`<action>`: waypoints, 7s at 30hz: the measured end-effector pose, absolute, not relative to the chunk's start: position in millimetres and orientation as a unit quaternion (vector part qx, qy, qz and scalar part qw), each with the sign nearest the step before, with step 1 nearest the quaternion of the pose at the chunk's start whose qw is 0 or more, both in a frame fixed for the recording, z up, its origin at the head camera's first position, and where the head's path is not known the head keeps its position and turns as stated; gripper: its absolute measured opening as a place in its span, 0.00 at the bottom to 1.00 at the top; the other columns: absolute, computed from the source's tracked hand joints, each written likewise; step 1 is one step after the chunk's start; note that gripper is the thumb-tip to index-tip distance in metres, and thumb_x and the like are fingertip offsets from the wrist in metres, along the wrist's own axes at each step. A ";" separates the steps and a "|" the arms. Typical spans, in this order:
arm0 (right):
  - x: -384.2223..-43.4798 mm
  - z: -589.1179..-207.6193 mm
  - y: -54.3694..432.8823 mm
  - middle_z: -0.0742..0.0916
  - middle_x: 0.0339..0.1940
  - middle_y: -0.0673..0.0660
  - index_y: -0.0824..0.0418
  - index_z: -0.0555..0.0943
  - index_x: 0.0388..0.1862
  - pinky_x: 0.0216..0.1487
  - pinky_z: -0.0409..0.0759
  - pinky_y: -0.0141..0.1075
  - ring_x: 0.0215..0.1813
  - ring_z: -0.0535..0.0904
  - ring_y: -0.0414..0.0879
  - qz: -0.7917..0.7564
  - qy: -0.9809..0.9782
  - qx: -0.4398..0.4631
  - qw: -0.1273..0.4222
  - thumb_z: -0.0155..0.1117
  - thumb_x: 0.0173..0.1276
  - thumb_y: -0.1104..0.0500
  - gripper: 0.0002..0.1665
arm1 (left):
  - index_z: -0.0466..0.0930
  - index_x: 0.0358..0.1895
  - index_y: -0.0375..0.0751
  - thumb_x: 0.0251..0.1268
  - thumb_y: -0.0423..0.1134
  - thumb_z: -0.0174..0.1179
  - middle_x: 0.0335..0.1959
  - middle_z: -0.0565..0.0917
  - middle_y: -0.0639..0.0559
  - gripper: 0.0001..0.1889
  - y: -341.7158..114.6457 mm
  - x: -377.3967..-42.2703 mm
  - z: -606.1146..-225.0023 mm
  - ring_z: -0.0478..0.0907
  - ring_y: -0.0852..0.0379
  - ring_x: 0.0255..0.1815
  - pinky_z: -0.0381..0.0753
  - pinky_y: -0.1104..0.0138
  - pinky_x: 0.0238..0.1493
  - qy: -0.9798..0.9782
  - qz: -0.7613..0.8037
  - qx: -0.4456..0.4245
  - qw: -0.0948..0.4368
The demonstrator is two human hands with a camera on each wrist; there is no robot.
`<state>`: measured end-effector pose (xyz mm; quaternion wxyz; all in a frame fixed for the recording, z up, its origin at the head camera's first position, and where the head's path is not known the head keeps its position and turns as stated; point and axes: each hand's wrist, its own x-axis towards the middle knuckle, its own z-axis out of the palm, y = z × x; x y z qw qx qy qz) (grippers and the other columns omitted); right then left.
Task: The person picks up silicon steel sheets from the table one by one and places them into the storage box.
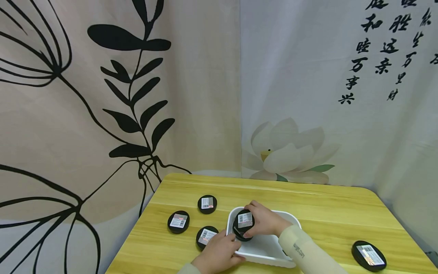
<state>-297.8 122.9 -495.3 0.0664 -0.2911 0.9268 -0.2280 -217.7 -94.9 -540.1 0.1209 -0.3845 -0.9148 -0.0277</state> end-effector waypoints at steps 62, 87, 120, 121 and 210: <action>-290.9 -510.9 116.0 0.84 0.52 0.55 0.62 0.78 0.61 0.58 0.80 0.46 0.53 0.79 0.48 -0.078 0.945 -0.316 -0.035 0.79 0.43 0.29 0.54 | 0.77 0.27 0.58 0.63 0.68 0.59 0.26 0.74 0.65 0.20 -93.5 -216.0 -537.9 0.67 0.64 0.29 0.70 0.70 0.39 -0.913 -0.037 -0.384 0.135; -288.2 -510.6 115.7 0.87 0.51 0.55 0.60 0.79 0.59 0.56 0.81 0.48 0.51 0.83 0.50 -0.066 0.947 -0.313 -0.023 0.77 0.43 0.26 0.52 | 0.81 0.32 0.60 0.64 0.69 0.58 0.30 0.76 0.66 0.19 -93.9 -216.2 -539.2 0.66 0.64 0.31 0.69 0.70 0.39 -0.921 -0.036 -0.373 0.107; -279.2 -474.8 127.3 0.86 0.56 0.58 0.57 0.78 0.64 0.57 0.80 0.54 0.55 0.84 0.55 -0.131 0.951 -0.280 -0.005 0.64 0.63 0.29 0.43 | 0.80 0.30 0.60 0.62 0.67 0.61 0.27 0.74 0.67 0.17 -93.2 -215.3 -535.1 0.67 0.65 0.31 0.68 0.71 0.36 -0.922 -0.049 -0.373 0.098; -278.8 -473.6 128.4 0.86 0.56 0.58 0.58 0.78 0.64 0.57 0.80 0.53 0.55 0.84 0.55 -0.137 0.950 -0.280 -0.006 0.65 0.63 0.30 0.42 | 0.80 0.30 0.60 0.62 0.67 0.61 0.27 0.74 0.67 0.17 -93.0 -215.2 -534.7 0.67 0.65 0.31 0.67 0.71 0.36 -0.922 -0.049 -0.371 0.094; -241.2 -518.7 213.2 0.83 0.33 0.39 0.49 0.85 0.31 0.47 0.78 0.40 0.44 0.76 0.40 -0.284 0.924 -0.142 -0.214 0.73 0.61 0.65 0.10 | 0.74 0.25 0.59 0.62 0.68 0.60 0.26 0.72 0.67 0.20 -92.7 -215.5 -539.7 0.65 0.64 0.29 0.67 0.71 0.36 -0.921 -0.040 -0.372 0.113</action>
